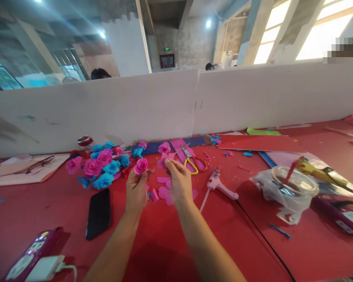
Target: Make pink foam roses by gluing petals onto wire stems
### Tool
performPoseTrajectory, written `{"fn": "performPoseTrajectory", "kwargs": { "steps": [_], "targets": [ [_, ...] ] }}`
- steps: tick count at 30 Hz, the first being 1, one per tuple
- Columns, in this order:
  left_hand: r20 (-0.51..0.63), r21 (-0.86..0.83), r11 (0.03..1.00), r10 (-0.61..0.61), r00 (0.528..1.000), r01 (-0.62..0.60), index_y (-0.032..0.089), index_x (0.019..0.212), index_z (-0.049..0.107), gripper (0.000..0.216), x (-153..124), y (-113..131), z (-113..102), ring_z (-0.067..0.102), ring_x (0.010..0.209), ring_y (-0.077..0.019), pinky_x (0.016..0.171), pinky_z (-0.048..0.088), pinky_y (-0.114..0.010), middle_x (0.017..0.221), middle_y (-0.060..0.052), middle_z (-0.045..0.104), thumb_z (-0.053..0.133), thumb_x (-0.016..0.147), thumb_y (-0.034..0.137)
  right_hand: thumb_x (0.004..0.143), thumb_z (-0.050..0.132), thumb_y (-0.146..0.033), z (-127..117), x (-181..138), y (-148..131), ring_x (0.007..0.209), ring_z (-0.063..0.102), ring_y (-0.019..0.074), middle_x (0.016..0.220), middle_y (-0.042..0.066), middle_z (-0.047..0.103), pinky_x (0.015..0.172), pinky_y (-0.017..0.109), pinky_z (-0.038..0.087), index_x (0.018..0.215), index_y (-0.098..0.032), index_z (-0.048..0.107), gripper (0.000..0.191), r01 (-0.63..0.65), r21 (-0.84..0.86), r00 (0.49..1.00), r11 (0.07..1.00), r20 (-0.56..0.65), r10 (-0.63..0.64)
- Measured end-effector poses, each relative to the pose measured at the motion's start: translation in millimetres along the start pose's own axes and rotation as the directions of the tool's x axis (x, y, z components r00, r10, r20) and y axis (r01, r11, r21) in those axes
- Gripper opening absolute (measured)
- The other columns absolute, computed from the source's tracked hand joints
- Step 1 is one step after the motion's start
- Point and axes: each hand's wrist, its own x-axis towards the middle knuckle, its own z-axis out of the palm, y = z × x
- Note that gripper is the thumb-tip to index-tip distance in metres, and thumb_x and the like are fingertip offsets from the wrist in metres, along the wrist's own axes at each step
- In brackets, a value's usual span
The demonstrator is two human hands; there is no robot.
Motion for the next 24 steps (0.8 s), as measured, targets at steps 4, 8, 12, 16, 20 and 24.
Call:
{"fn": "performPoseTrajectory", "kwargs": {
  "steps": [4,8,12,16,20,24],
  "targets": [
    [-0.190,-0.071,0.997,-0.009,0.982,-0.005,0.024,0.092,0.061,0.015,4.2,-13.1,-0.9,0.062,0.100,-0.0202,0.089,0.048,-0.036,0.100,-0.004,0.067,0.061,0.080,0.033,0.053,0.084,-0.033,3.1,3.1,17.5,0.065,0.059,0.0123,0.073,0.002,0.073,0.062,0.025,0.047,0.072,-0.021,0.076,0.024,-0.020,0.090,1.000,0.996,-0.019,0.022],
    [-0.302,-0.248,0.966,-0.011,0.953,-0.068,0.021,0.076,0.068,0.012,8.0,-20.3,1.0,0.062,0.090,-0.0195,0.084,0.048,-0.032,0.087,-0.002,0.068,0.073,0.068,0.029,0.056,0.084,-0.030,0.1,-0.5,29.1,0.063,0.058,0.0095,0.072,0.000,0.073,0.059,0.021,0.045,0.073,-0.021,0.077,0.020,-0.080,0.133,0.997,0.988,0.018,0.079],
    [-0.397,-0.486,0.871,-0.151,0.905,-0.068,0.021,0.069,0.068,0.012,15.3,-19.6,1.0,0.060,0.074,-0.0122,0.077,0.048,-0.026,0.074,0.001,0.065,0.077,0.064,0.026,0.056,0.085,-0.029,-1.5,-4.2,33.1,0.060,0.058,0.0080,0.071,-0.001,0.073,0.058,0.020,0.046,0.071,-0.020,0.077,0.019,-0.174,0.178,0.985,0.969,0.037,0.170],
    [-0.393,-0.590,0.804,-0.210,0.895,-0.071,0.019,0.069,0.067,0.019,18.3,-19.7,-1.7,0.059,0.075,-0.0094,0.080,0.046,-0.024,0.078,0.001,0.064,0.081,0.060,0.027,0.054,0.087,-0.027,-1.7,-6.9,33.9,0.055,0.055,0.0057,0.069,-0.002,0.072,0.057,0.018,0.046,0.071,-0.020,0.077,0.021,-0.242,0.196,0.970,0.950,0.039,0.239],
    [-0.399,-0.550,0.833,-0.196,0.896,-0.062,0.019,0.072,0.066,0.020,15.4,-18.9,-1.0,0.060,0.077,-0.0114,0.085,0.046,-0.029,0.079,0.000,0.064,0.079,0.061,0.030,0.057,0.086,-0.028,-1.1,-11.3,34.5,0.059,0.058,0.0070,0.071,-0.001,0.073,0.058,0.019,0.048,0.075,-0.021,0.077,0.021,-0.251,0.175,0.968,0.952,0.072,0.241],
    [-0.407,-0.421,0.903,-0.106,0.907,-0.083,0.021,0.073,0.066,0.014,16.3,-8.3,3.6,0.061,0.078,-0.0147,0.088,0.046,-0.033,0.076,0.000,0.064,0.075,0.064,0.027,0.060,0.084,-0.030,5.9,-13.1,28.3,0.063,0.060,0.0082,0.074,-0.001,0.074,0.065,0.022,0.049,0.075,-0.022,0.078,0.018,-0.157,0.165,0.986,0.974,0.081,0.146]
  ]
}}
